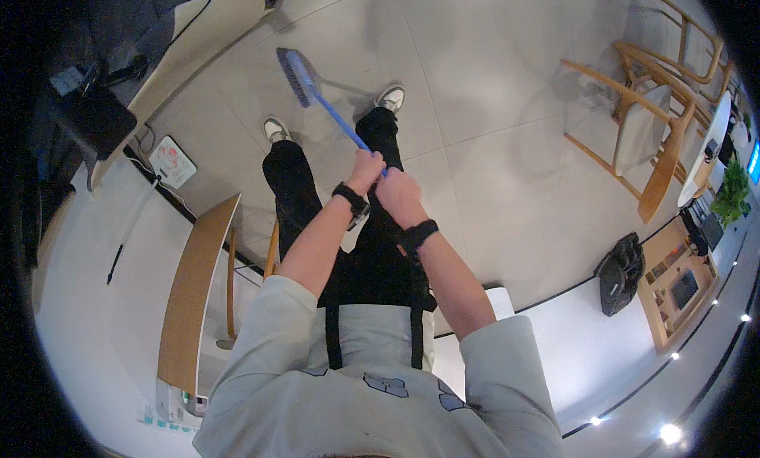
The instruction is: The person arranges beverage bottles on a counter, then picks up a broom and sweeps the floor in a commercial waiting area. They briefly unplug a power cord from a wall outlet to sweep underneath it, then continue sweeping around furniture.
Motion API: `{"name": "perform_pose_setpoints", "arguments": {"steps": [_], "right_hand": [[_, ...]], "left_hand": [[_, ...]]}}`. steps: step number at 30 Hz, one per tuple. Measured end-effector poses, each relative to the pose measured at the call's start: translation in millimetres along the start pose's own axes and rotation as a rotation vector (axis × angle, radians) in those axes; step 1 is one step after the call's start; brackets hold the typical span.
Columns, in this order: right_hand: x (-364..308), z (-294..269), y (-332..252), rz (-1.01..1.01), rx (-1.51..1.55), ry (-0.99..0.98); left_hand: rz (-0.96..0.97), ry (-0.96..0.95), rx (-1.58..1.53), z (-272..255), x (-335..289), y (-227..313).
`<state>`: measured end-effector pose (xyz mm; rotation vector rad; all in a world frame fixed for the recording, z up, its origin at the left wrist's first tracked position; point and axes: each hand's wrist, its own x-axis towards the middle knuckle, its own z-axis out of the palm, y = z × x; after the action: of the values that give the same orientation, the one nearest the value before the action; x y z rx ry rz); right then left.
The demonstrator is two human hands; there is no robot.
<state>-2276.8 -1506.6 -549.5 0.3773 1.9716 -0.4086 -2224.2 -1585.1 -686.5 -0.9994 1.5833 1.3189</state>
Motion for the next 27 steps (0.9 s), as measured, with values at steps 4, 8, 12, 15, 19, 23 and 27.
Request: {"name": "perform_pose_setpoints", "arguments": {"steps": [4,8,12,15,19,23,27], "right_hand": [[-2,-50,58,0.027,-0.046,0.031],[-17,-83,98,0.070,-0.029,0.070],[-40,-105,112,0.075,-0.006,0.113],[-55,-116,109,0.096,0.013,0.128],[-75,-121,99,0.154,0.066,0.163],[-82,-109,79,0.198,0.082,0.235],[-82,-103,54,0.186,0.114,0.253]], "left_hand": [[0.000,-0.062,0.052,82,-2,20],[-0.043,-0.249,-0.001,121,-40,72],[-0.074,-0.376,-0.128,117,-71,104],[0.086,-0.303,0.043,92,-61,47],[-0.002,0.099,0.851,31,-96,19],[-0.221,-0.216,0.669,-13,-105,-51],[0.183,-0.405,0.588,-34,-118,-60]]}}
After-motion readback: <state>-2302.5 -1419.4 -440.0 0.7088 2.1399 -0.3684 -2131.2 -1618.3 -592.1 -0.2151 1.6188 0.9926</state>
